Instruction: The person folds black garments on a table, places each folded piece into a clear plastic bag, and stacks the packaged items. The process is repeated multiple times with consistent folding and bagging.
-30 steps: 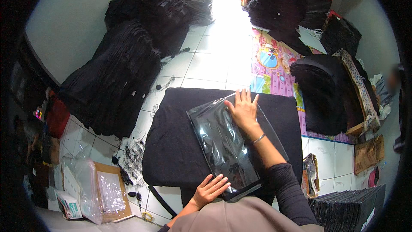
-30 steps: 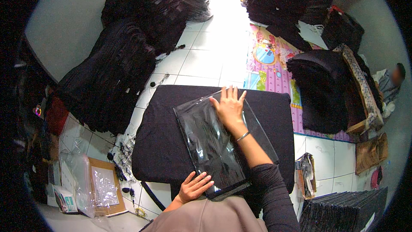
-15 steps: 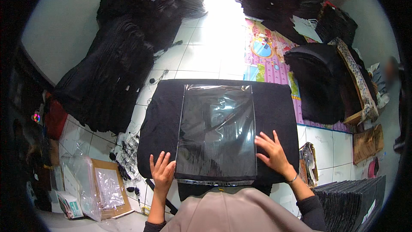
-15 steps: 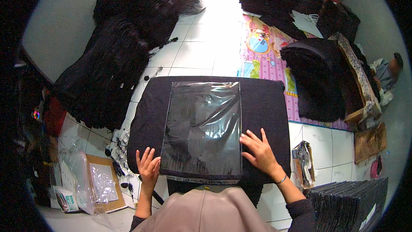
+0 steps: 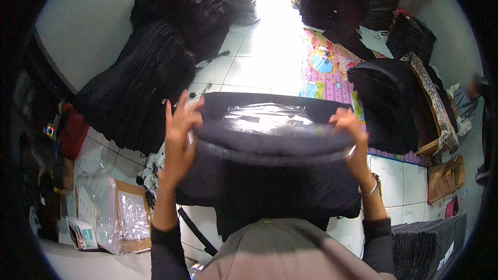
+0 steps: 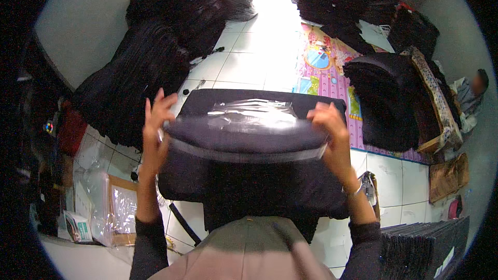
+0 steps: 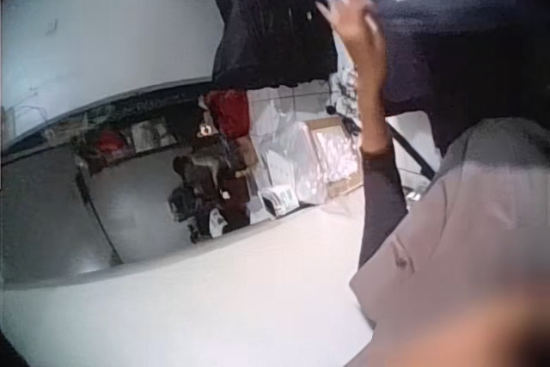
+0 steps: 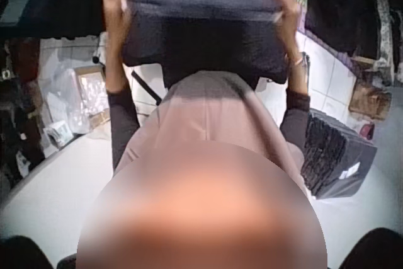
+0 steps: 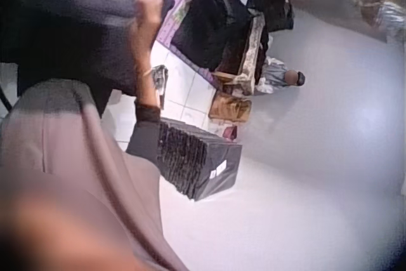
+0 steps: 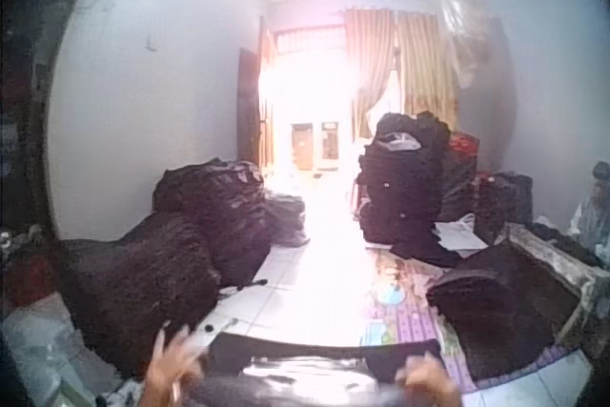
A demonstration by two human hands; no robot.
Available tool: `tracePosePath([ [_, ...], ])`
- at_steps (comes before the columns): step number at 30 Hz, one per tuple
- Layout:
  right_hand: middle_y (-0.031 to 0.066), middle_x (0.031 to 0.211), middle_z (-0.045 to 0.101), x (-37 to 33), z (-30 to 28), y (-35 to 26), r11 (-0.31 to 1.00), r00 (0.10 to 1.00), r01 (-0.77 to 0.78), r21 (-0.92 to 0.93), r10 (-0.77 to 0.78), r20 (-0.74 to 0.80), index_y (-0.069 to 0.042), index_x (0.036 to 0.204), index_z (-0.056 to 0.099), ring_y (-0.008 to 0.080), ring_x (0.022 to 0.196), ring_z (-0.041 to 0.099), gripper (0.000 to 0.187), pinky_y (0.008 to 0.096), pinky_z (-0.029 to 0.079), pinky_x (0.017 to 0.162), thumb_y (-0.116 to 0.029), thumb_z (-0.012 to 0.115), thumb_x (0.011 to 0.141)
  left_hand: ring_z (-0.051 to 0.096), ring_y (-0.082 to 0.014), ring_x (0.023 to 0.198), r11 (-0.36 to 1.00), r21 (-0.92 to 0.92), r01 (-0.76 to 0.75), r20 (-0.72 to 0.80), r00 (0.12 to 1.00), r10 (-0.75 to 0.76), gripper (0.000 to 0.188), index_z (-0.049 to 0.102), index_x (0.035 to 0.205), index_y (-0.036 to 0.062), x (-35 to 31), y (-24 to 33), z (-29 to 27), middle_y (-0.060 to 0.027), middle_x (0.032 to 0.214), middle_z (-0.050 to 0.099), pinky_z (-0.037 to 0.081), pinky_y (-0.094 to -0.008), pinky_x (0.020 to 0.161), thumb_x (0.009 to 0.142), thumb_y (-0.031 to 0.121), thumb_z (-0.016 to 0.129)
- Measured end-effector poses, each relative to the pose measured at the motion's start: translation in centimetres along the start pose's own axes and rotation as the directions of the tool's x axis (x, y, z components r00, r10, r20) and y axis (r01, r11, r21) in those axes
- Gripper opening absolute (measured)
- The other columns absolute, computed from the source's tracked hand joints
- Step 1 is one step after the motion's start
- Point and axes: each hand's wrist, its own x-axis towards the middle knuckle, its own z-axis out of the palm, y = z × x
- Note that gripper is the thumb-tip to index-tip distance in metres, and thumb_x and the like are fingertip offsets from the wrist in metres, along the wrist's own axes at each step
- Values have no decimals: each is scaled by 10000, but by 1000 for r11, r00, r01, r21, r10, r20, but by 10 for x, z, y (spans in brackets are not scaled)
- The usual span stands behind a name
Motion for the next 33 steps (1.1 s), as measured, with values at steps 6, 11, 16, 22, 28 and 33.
tracePosePath([
  [6, -58, 875, 527, 90, -44, -33, 760, 850, 54, 647, 305, -429, -68, 998, 583, 17, 795, 476, 49, 167, 378, 725, -58, 595, 952, 588, -115, 1030, 395, -917, -51, -142, 968, -205, 218, 628, 1111, 44, 104, 24, -61, -58, 1154, 643, 423, -268, 955, 960, 197, 590],
  [11, -84, 833, 517, 98, -25, -34, 678, 814, -300, 672, 548, -190, -115, 1000, 598, 0, 741, 433, 46, 150, 344, 662, -128, 607, 956, 551, -52, 835, 183, -941, 284, 184, 885, -427, 180, 620, 1101, 48, 107, 6, -33, 21, 976, 625, 417, -209, 759, 962, 159, 593],
  [16, -47, 893, 556, 84, -24, -10, 691, 915, -168, 703, 374, -149, -82, 1060, 572, 17, 791, 472, 92, 177, 390, 715, -119, 564, 976, 597, -108, 883, 211, -963, 165, 97, 949, -300, 162, 648, 1041, 26, 100, -10, -19, -32, 975, 663, 453, -267, 838, 948, 150, 600],
  [22, 189, 1046, 700, 14, -58, 27, 700, 805, -409, 585, -25, 593, 19, 911, 579, 287, 1097, 639, 225, 419, 457, 1006, -197, 642, 911, 610, -226, 1105, 403, -848, 346, 525, 655, 543, 311, 666, 1029, -2, 29, -37, -16, -120, 1063, 673, 466, -381, 972, 845, 244, 713],
  [28, 137, 984, 723, -3, 73, 39, 841, 797, -533, 98, 459, 393, -20, 1053, 669, 198, 921, 700, 176, 345, 529, 854, -16, 574, 905, 202, -382, 1450, 865, -112, 490, 783, 579, -227, 663, 377, 1447, 89, 9, -16, 135, -261, 1523, 279, 188, -582, 1137, 965, 536, 461],
  [33, 51, 1579, 270, -7, 185, 46, 850, 927, -118, -514, 280, 249, -197, 1466, 408, 325, 1476, 149, 517, 707, 34, 1099, -369, 457, 981, 162, -451, 1442, 848, 464, 255, 120, 931, -345, 537, 344, 1494, 226, 13, 22, 258, -161, 1600, 141, 53, -701, 1094, 998, 423, 412],
])
